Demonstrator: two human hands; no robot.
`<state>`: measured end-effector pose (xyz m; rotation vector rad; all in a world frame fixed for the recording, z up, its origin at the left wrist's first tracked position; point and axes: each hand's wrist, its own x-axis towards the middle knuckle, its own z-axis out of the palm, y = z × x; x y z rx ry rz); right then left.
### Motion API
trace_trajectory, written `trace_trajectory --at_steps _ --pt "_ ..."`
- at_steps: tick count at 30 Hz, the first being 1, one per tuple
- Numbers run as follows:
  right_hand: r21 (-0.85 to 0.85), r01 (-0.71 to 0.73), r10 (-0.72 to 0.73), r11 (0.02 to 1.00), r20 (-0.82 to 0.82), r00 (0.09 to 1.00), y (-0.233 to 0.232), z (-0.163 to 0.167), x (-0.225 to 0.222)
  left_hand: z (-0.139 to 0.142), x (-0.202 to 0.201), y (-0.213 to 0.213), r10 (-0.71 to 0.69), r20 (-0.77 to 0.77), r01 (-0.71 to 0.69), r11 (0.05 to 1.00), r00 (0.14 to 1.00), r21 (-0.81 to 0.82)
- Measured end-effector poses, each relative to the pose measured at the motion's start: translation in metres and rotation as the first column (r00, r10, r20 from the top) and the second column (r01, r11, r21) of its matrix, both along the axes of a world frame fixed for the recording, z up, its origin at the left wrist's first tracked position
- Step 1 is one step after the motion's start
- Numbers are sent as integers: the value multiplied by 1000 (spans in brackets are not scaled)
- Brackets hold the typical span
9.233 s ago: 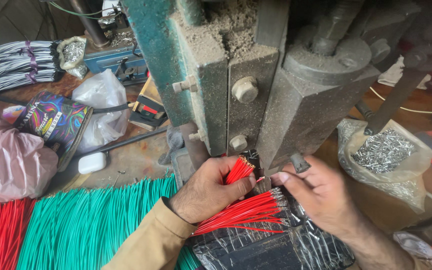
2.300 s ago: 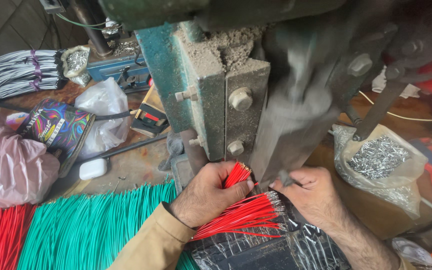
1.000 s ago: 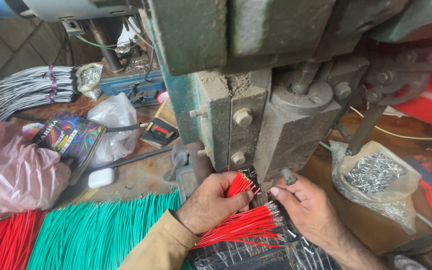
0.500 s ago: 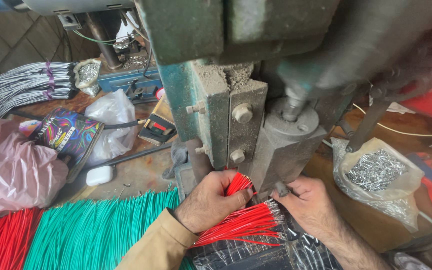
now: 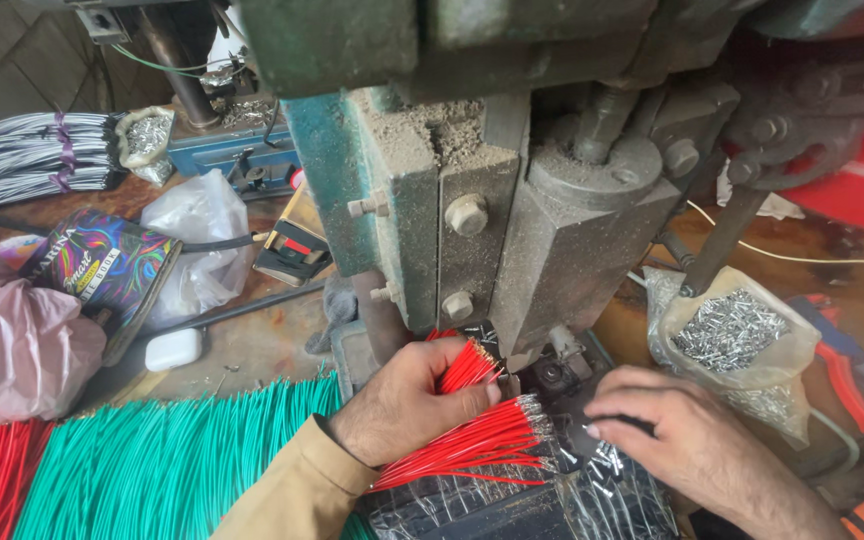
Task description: The person holds a bundle of red insulated wires and places the stripped end of one wire into a press machine, then operates the press to crimp a metal terminal onto the wire end. They repeat this cycle wire by wire, taking terminals from a pile beside the machine, and finished wires accumulate in the bundle.
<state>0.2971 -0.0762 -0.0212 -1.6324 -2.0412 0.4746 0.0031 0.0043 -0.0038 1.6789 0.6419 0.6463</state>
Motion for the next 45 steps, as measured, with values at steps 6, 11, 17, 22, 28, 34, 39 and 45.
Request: trace_trajectory --at_steps 6,11,17,22,28,34,39,45 --pt "25 70 -68 997 -87 994 1 -16 -4 -1 -2 4 20 8 -20 999 1000 -27" --pt "-178 88 -175 980 -568 804 17 -25 -6 -4 0 2 32 62 -24 991 998 -130" --pt "-24 -74 24 997 -810 586 30 -38 -28 -4 0 1 46 19 -45 998 999 -47" --pt "-8 10 -12 1000 -732 681 37 -41 -47 -1 0 0 60 -4 -60 995 998 -78" --pt "-109 3 -87 994 -772 630 39 -37 -46 -1 1 0 44 -3 -44 998 999 -50" --pt "-104 11 -84 994 -732 676 40 -39 -49 1 0 1 65 -49 -67 997 997 -46" --pt "-104 -13 -66 995 -717 694 43 -45 -49 3 0 -1 56 -69 -52 997 996 49" --pt "-94 17 -74 995 -652 754 42 -41 -48 7 0 -2 54 -33 -53 998 998 30"
